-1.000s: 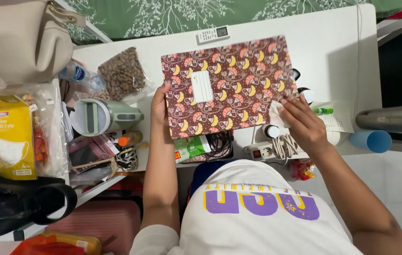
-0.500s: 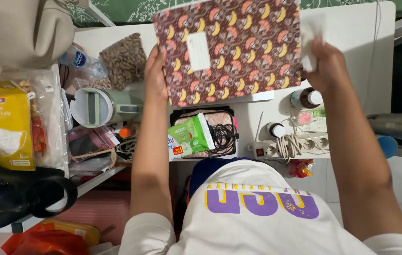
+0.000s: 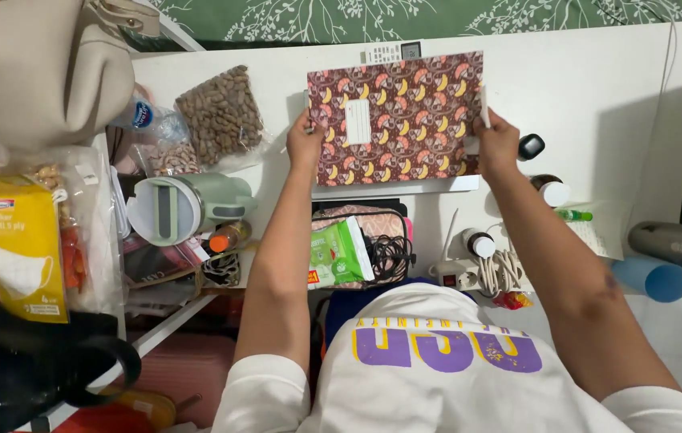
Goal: The person wipes a banana-patterned folder with a white wipe, then picks up and coils a white USB cable. They place the wipe and cable on the folder, move a green packet and a small brown bottle, and finally pick up and inspect a silver tumbler. The workspace remains cluttered with various items throughout.
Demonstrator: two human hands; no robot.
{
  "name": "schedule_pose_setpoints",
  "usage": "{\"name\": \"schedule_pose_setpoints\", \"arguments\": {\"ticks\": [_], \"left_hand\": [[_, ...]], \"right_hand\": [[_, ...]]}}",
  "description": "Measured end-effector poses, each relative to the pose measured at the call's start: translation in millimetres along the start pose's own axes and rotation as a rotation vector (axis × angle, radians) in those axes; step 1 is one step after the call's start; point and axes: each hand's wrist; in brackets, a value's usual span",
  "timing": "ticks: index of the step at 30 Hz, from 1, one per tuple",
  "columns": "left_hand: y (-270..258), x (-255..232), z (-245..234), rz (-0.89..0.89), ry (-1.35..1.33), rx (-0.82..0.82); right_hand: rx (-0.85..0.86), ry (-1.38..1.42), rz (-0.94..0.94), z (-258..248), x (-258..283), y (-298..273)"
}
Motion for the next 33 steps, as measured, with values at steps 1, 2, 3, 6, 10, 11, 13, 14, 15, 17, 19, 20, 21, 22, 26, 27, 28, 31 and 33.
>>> {"name": "schedule_pose_setpoints", "arguments": {"ticks": [1, 2, 3, 6, 10, 11, 13, 14, 15, 17, 19, 20, 21, 22, 26, 27, 28, 31, 33], "left_hand": [[-2, 5, 0, -0.018, 0.053, 0.015], [-2, 9, 0, -0.032, 0.105, 0.029], [0, 16, 4, -0.033, 0.106, 0.027], [2, 35, 8, -0.057, 0.092, 0.038], [-6, 27, 3, -0.062, 0.094, 0.057], [-10, 22, 0, -0.035, 0.124, 0.055], [-12, 16, -2, -0.006, 0.142, 0.048], [-14, 14, -4, 0.025, 0.162, 0.043], [-15, 11, -3, 0.022, 0.164, 0.044], [-16, 4, -2, 0.042, 0.199, 0.028], [-15, 3, -1, 0.054, 0.249, 0.025], [-15, 1, 1, 0.072, 0.296, 0.023], [-18, 3, 1, 0.072, 0.297, 0.027], [-19, 4, 0, 0.122, 0.352, 0.011], [-22, 8, 1, 0.183, 0.466, -0.022], [-22, 11, 3, 0.185, 0.468, -0.017], [-21, 14, 5, 0.214, 0.492, -0.033], [-20, 25, 8, 0.260, 0.525, -0.066], [-20, 25, 10, 0.278, 0.530, -0.088]], "right_hand": [[-0.011, -0.041, 0.015, 1, -1, -3], [-0.022, -0.079, 0.027, 3, -2, -6], [-0.020, -0.079, 0.027, 5, -9, -1], [-0.034, -0.151, 0.058, 10, -42, 16], [-0.064, -0.277, 0.039, 12, -80, 33], [-0.077, -0.304, 0.020, 11, -83, 33], [-0.087, -0.324, 0.006, 11, -91, 36], [-0.098, -0.342, -0.004, 10, -95, 36], [-0.098, -0.344, -0.002, 10, -96, 36], [-0.124, -0.342, -0.037, 11, -97, 36], [-0.131, -0.364, -0.061, 14, -98, 37], [-0.142, -0.382, -0.089, 14, -99, 38], [-0.145, -0.384, -0.085, 13, -98, 36], [-0.153, -0.385, -0.099, 14, -95, 35], [-0.178, -0.401, -0.124, 17, -91, 32], [-0.182, -0.402, -0.120, 18, -95, 32], [-0.187, -0.403, -0.143, 18, -98, 34], [-0.208, -0.422, -0.174, 19, -101, 32], [-0.224, -0.436, -0.186, 18, -99, 33]]}}
Point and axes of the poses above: each hand's wrist, its own y-axis towards the middle knuckle, its own z-axis out of the palm, x = y × z, and after that the axes turned 15 degrees about -x, right-handed
